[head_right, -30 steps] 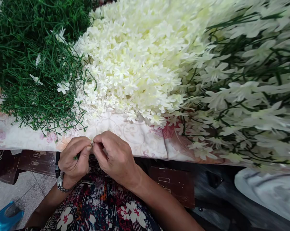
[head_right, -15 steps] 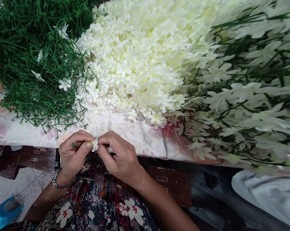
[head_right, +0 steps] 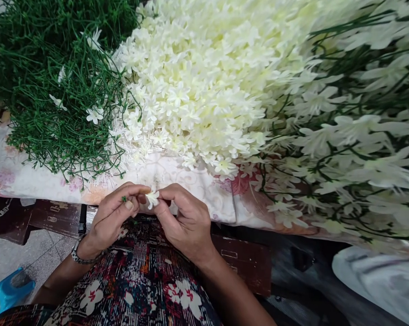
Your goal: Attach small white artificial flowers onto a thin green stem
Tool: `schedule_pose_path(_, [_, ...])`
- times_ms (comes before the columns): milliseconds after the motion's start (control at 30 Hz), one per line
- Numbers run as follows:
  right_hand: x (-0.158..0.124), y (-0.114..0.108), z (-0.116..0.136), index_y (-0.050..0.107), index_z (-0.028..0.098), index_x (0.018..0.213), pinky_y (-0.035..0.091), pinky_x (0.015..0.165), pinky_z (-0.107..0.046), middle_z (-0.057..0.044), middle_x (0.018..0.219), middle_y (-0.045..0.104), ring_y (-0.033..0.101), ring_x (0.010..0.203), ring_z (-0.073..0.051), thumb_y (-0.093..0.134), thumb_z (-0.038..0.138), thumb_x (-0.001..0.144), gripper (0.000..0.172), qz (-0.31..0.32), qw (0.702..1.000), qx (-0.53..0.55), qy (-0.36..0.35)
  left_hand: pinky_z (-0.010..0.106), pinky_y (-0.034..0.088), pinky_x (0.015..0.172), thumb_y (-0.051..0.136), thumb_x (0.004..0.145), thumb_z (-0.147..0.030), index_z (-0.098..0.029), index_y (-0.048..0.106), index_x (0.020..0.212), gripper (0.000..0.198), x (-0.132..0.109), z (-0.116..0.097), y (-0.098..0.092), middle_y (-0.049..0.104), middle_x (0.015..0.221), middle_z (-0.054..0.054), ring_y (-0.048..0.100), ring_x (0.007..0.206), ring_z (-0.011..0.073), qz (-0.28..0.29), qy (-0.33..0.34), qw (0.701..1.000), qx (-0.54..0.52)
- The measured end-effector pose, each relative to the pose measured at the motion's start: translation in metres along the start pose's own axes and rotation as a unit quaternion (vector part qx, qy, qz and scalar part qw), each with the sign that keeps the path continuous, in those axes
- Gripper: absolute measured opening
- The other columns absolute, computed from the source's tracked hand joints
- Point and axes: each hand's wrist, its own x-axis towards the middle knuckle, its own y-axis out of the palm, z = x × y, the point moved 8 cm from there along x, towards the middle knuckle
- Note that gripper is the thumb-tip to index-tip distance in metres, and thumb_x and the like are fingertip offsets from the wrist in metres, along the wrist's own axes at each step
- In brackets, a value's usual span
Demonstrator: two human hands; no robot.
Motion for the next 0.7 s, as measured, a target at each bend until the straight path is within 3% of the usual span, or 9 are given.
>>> schedule_pose_path(167, [0.002, -0.006, 0.008, 0.053, 0.018, 0.08, 0.039, 0.054, -0.02, 0.002, 0.069, 0.053, 0.049, 0.061, -0.007, 0.053, 0.005, 0.071, 0.016, 0.043, 0.999, 0.0, -0.023, 0.03, 0.044, 0.071, 0.032, 0.087, -0.023, -0.02, 0.035, 0.124, 0.037, -0.004, -0.001, 0.005, 0.055, 0.082, 0.004, 0.053, 0.075, 0.0131, 0.024, -0.01, 0.994, 0.108])
schedule_pose_path(267, [0.003, -0.01, 0.012, 0.053, 0.018, 0.079, 0.038, 0.052, -0.019, 0.003, 0.068, 0.053, 0.048, 0.059, -0.006, 0.053, 0.005, 0.071, 0.016, 0.046, 0.998, -0.006, -0.03, 0.03, 0.044, 0.066, 0.032, 0.087, -0.022, -0.018, 0.03, 0.122, 0.035, -0.005, 0.001, 0.009, 0.057, 0.077, 0.002, 0.054, 0.07, 0.0129, 0.028, -0.043, 0.989, 0.141])
schedule_pose_path(433, [0.002, -0.011, 0.008, 0.054, 0.018, 0.077, 0.038, 0.05, -0.02, 0.002, 0.066, 0.053, 0.048, 0.058, -0.007, 0.054, 0.006, 0.07, 0.014, 0.048, 0.999, -0.003, -0.024, 0.024, 0.041, 0.054, 0.037, 0.085, -0.021, -0.017, 0.041, 0.088, 0.006, -0.003, 0.001, 0.008, 0.056, 0.07, 0.001, 0.054, 0.061, 0.0106, 0.014, -0.068, 0.986, 0.151])
schedule_pose_path(700, [0.0, -0.016, 0.018, 0.053, 0.018, 0.079, 0.038, 0.05, -0.02, 0.001, 0.065, 0.054, 0.049, 0.058, -0.007, 0.053, 0.003, 0.069, 0.018, 0.064, 0.995, -0.014, -0.072, 0.021, 0.043, 0.055, 0.054, 0.076, -0.015, -0.015, 0.059, 0.075, 0.004, 0.001, -0.012, 0.0, 0.061, 0.067, 0.001, 0.055, 0.059, 0.0079, -0.064, 0.042, 0.992, 0.104])
